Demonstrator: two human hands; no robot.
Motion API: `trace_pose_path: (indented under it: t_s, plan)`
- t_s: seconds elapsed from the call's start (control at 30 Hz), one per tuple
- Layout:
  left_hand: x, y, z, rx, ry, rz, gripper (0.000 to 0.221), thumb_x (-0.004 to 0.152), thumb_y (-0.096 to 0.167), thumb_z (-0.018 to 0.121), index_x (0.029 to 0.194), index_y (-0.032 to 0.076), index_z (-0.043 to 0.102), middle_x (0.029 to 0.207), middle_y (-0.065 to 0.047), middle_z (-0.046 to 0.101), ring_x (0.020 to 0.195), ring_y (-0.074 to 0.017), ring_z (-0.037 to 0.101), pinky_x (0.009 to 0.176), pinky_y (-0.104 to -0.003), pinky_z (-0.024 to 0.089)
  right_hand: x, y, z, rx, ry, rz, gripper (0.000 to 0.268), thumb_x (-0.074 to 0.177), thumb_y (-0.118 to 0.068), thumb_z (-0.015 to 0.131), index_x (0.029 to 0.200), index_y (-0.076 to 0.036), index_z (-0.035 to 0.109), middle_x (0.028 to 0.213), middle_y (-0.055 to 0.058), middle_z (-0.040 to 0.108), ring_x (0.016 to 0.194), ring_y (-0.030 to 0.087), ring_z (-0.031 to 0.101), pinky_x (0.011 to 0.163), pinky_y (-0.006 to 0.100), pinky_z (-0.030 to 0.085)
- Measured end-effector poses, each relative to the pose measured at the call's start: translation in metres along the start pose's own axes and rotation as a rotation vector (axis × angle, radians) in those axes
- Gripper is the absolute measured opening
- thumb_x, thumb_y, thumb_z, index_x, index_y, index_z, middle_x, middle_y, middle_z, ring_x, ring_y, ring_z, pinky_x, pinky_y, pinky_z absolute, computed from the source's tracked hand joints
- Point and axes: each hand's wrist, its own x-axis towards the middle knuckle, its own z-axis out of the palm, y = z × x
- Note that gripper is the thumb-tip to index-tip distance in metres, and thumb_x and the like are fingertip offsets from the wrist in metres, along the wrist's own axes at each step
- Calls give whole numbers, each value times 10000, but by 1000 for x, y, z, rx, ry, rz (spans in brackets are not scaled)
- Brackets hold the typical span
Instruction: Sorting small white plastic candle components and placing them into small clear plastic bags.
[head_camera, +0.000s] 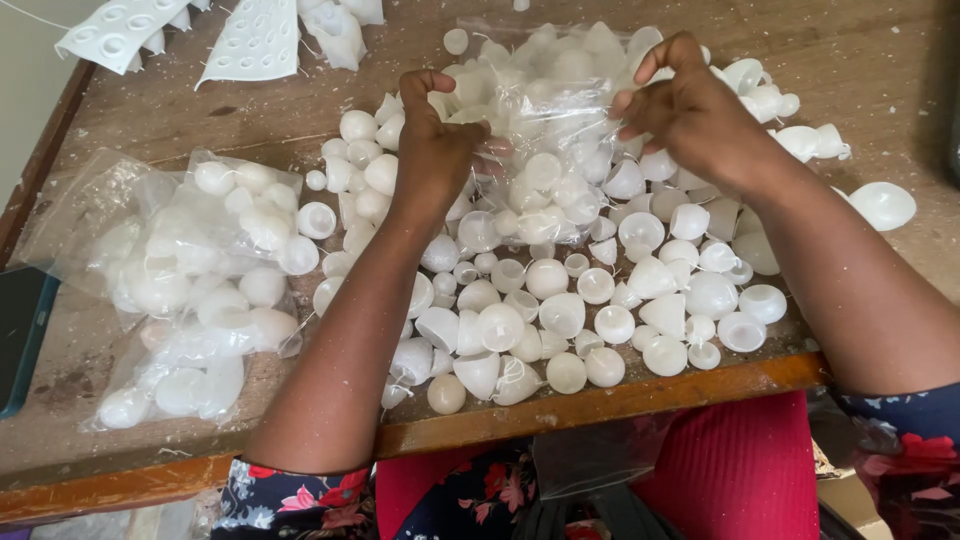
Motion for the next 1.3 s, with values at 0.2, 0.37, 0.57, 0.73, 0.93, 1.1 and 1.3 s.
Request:
trace_pose_path:
  t_s: [0.2, 0.37, 0.57, 0.73, 0.93, 1.1, 1.3]
  plan:
    - [-3, -4, 1, 78, 20, 204, 354, 940, -73, 516, 1127, 66, 250, 980, -143, 599, 758, -263, 815, 581, -343, 640, 1, -1, 14, 186, 5, -89, 258, 1066, 21, 536, 1125, -98, 315, 982, 143, 752, 893, 186, 767, 676, 294, 576]
    - [-10, 11, 5, -34, 23, 108, 146, 961, -66, 517, 968, 48, 427, 922, -115, 622, 813, -230, 810, 545, -334, 645, 2, 6, 13, 172, 49, -181, 130, 1079, 57, 564, 1020, -35, 494, 1003, 144, 733, 894, 154, 753, 679, 288, 605]
    - [-16, 30, 7, -40, 75, -143, 112, 938, 22, 556, 1016, 68, 622, 903, -138, 787, 675, -229, 751, 471, -274, 554, -2, -9, 14, 143, 144, -92, 196, 1059, 3, 614, 1177, -65, 755, 1090, 54, 771, 827, 80, 691, 680, 264, 592]
    - [-7, 20, -6, -18, -45, -224, 261, 954, 105, 600, 1164, 60, 748, 980, -81, 820, 819, -162, 815, 642, -214, 621, -2, -13, 12, 153, 119, -28, 214, 1039, 6, 617, 1198, -30, 756, 1150, 49, 784, 883, 76, 696, 716, 242, 600]
    - [-2, 6, -12, 41, -173, -136, 473, 697, -106, 836, 1146, -21, 713, 1027, -63, 812, 848, -153, 800, 753, -266, 671, -4, -21, 9, 205, 31, 54, 475, 797, 118, 755, 1252, -7, 695, 1016, 59, 730, 903, 80, 724, 817, 252, 606]
    - [-12, 16, 1, 565, 27, 111, 248, 748, 30, 873, 970, -18, 775, 922, -101, 817, 785, -114, 788, 685, -254, 619, -6, -17, 11, -175, 64, 49, 269, 869, -9, 823, 1134, 2, 773, 989, 76, 759, 889, 165, 724, 786, 265, 613]
    - [-17, 30, 1, 776, 47, 136, 191, 827, 204, 870, 925, 58, 795, 1038, -139, 777, 1022, -224, 730, 894, -378, 564, -6, -13, 9, -193, -1, -314, 124, 898, -26, 785, 919, -43, 664, 1287, 70, 613, 1129, 174, 621, 936, 341, 526]
